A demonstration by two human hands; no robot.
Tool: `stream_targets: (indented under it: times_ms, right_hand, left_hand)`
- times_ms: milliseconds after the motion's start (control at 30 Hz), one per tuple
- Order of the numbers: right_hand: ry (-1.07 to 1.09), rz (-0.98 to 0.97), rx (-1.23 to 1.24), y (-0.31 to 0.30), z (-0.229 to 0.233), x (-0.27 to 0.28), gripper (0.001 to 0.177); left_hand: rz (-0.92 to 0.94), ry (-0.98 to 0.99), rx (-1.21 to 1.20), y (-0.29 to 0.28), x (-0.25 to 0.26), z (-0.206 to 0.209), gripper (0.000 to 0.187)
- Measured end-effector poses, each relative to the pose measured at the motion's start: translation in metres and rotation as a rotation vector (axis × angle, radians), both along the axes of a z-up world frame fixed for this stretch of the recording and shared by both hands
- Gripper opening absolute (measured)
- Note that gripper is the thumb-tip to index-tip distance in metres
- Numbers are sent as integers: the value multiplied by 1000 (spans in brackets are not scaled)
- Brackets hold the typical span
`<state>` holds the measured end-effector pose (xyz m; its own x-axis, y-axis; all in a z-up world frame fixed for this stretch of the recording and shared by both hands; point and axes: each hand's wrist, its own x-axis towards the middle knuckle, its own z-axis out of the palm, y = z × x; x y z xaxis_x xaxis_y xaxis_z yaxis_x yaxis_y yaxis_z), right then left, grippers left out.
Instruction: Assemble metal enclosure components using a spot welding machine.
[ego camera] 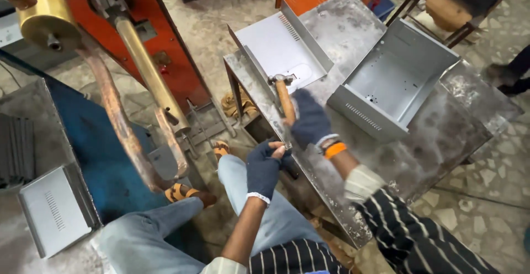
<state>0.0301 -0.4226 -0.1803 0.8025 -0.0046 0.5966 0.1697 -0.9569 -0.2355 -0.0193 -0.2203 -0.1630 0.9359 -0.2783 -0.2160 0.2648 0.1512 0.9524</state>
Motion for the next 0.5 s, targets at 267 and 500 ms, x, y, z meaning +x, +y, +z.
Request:
stream_targets:
  times_ms: [267, 500]
  right_hand:
    - [517, -191, -7, 1, 17, 6, 27]
    - [527, -247, 168, 17, -65, 6, 59]
  left_hand:
    - [-2, 268, -42, 36, 2, -24, 17]
    - [96, 482, -83, 68, -12, -65, 16]
